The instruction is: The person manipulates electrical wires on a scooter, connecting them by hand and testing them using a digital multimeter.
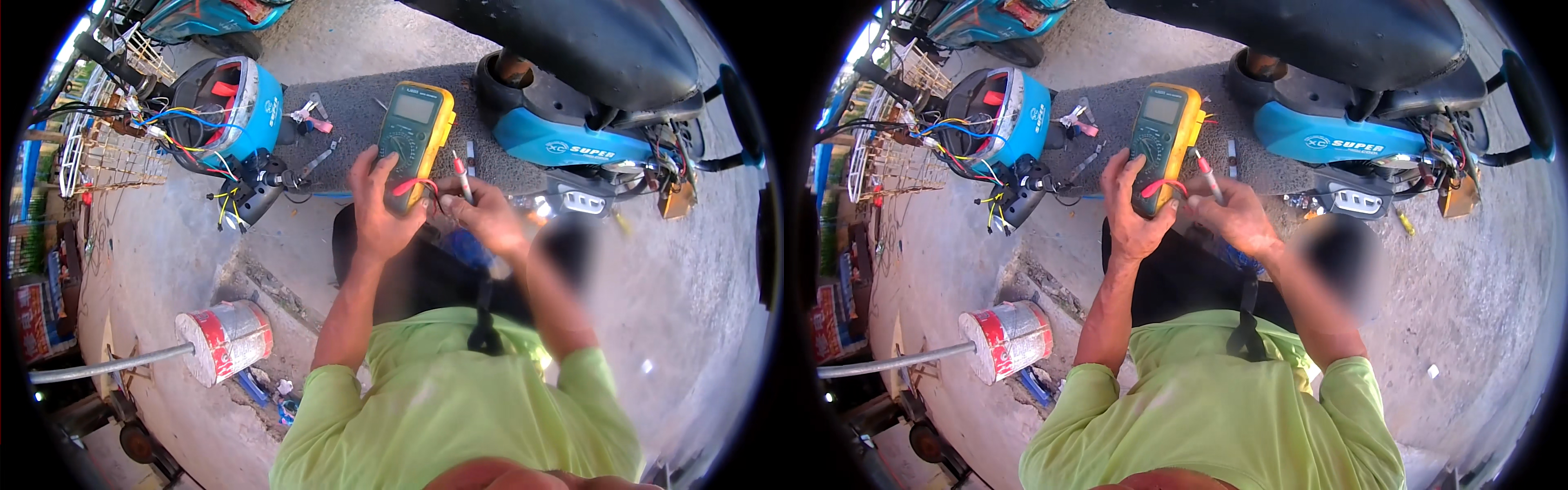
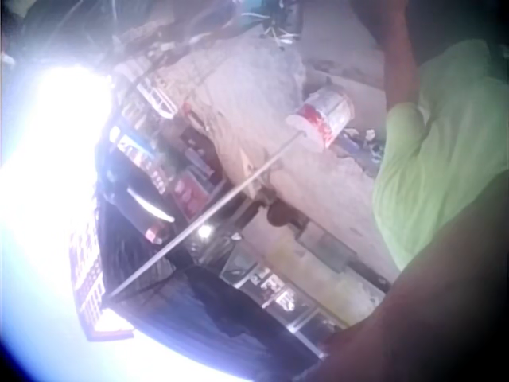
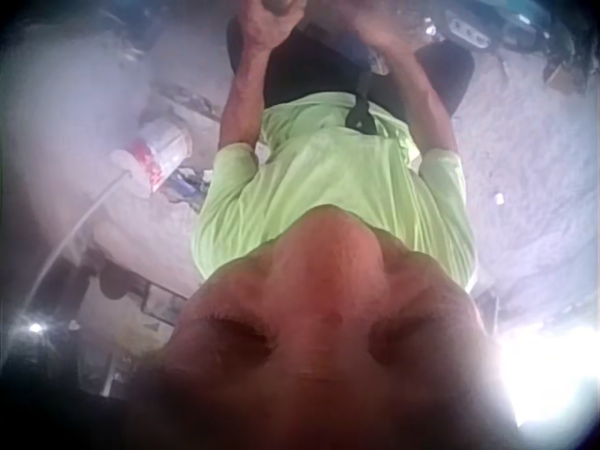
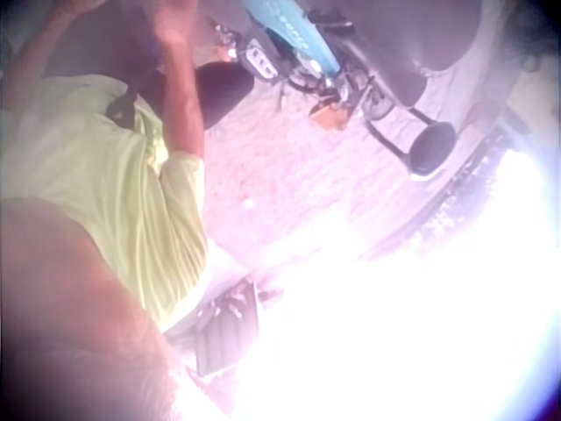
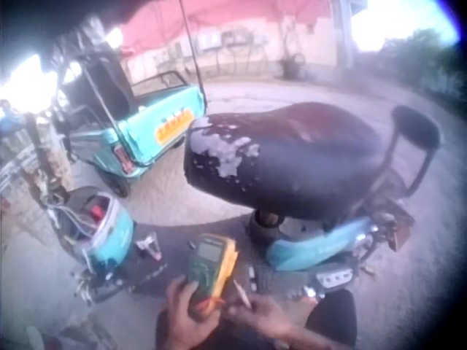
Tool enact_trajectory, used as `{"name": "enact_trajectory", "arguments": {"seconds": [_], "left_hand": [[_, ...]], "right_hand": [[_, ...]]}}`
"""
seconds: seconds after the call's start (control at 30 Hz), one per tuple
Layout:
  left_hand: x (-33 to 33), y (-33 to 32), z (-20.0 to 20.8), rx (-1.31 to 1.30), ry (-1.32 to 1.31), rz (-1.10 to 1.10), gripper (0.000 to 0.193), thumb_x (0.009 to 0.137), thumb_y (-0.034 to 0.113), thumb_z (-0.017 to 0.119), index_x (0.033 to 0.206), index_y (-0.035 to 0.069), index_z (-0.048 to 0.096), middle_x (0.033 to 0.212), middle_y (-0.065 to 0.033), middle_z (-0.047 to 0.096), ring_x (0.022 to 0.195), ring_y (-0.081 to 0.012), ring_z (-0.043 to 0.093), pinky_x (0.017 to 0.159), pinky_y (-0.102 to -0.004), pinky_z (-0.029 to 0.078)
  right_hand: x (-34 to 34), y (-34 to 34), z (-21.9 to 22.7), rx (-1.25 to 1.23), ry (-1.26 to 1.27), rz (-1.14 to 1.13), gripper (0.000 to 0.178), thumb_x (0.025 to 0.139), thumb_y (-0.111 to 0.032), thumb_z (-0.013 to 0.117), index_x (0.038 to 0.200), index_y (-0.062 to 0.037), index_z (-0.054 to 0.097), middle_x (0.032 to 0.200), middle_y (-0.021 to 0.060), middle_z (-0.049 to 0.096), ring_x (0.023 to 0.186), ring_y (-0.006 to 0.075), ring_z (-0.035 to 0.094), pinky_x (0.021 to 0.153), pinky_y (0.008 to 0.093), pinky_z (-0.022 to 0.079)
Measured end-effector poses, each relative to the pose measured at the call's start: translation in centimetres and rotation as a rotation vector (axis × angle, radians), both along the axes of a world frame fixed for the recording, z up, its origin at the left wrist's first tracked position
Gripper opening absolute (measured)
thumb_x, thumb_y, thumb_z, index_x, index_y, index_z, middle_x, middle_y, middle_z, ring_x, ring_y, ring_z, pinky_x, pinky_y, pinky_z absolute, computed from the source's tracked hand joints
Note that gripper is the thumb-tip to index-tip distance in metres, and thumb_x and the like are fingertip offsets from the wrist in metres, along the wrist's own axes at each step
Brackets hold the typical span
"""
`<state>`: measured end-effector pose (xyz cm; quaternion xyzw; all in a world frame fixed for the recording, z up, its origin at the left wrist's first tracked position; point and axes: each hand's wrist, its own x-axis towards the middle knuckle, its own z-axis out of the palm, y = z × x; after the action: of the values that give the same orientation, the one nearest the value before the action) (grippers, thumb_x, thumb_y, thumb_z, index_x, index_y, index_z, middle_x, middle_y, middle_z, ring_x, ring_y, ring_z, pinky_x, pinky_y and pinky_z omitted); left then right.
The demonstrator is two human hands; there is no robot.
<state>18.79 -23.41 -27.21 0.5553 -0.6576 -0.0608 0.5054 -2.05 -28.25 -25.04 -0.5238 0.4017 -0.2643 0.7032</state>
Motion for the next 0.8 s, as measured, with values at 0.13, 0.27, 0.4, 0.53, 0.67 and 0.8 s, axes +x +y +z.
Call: {"name": "enact_trajectory", "arguments": {"seconds": [0.13,0.27,0.4,0.53,0.67,0.8], "left_hand": [[-0.4,0.5,-0.3,-0.052,-0.084,0.036,0.085,0.066,0.009,0.087,0.143,0.007,0.051,0.145,-0.0259,0.044,0.131,-0.0443,0.048,0.109,-0.0536,0.042],[-2.4,1.9,-0.3,-0.043,-0.186,0.032,0.084,0.067,0.011,0.088,0.142,0.007,0.051,0.149,-0.0279,0.040,0.132,-0.0472,0.049,0.108,-0.0546,0.044],[-2.1,2.3,1.2,0.009,-0.035,-0.073,0.070,0.075,0.012,0.086,0.138,0.004,0.056,0.151,-0.0252,0.037,0.133,-0.0415,0.049,0.108,-0.0499,0.046],[-2.1,1.5,2.5,0.024,0.067,0.038,0.036,0.086,0.010,0.081,0.118,0.003,0.068,0.134,-0.0182,0.052,0.117,-0.0313,0.058,0.097,-0.0423,0.050],[-2.1,0.2,3.4,0.026,-0.125,0.187,0.028,0.085,0.012,0.084,0.108,0.003,0.070,0.113,-0.0150,0.062,0.095,-0.0236,0.063,0.081,-0.0369,0.053],[-2.2,0.1,2.2,0.248,0.065,0.185,0.025,0.085,0.013,0.084,0.104,0.003,0.071,0.100,-0.0133,0.065,0.076,-0.0202,0.062,0.072,-0.0362,0.053]], "right_hand": [[1.3,0.3,-0.7,0.002,-0.103,-0.042,0.035,0.100,-0.021,0.068,0.127,0.0011,0.064,0.105,0.0051,0.070,0.094,0.0112,0.063,0.085,0.0287,0.052],[2.0,0.0,0.8,0.116,-0.059,-0.104,0.037,0.100,-0.026,0.070,0.122,0.0028,0.065,0.100,0.0047,0.069,0.089,0.0095,0.062,0.079,0.0271,0.051],[0.8,-0.4,-1.8,0.188,-0.157,-0.190,0.030,0.100,-0.027,0.071,0.110,0.0006,0.065,0.075,-0.0001,0.061,0.061,0.0066,0.052,0.054,0.0266,0.041],[0.8,-0.3,-1.8,0.147,-0.151,-0.156,0.026,0.100,-0.026,0.070,0.104,-0.0008,0.064,0.067,-0.0029,0.054,0.052,0.0058,0.044,0.048,0.0273,0.034],[1.1,0.0,-0.7,0.066,-0.040,-0.081,0.032,0.099,-0.029,0.072,0.112,0.0001,0.065,0.076,-0.0010,0.060,0.062,0.0076,0.051,0.056,0.0272,0.041],[1.6,0.0,-1.2,-0.101,0.058,-0.124,0.038,0.096,-0.028,0.076,0.123,-0.0010,0.067,0.081,0.0010,0.063,0.068,0.0081,0.057,0.058,0.0264,0.045]]}}
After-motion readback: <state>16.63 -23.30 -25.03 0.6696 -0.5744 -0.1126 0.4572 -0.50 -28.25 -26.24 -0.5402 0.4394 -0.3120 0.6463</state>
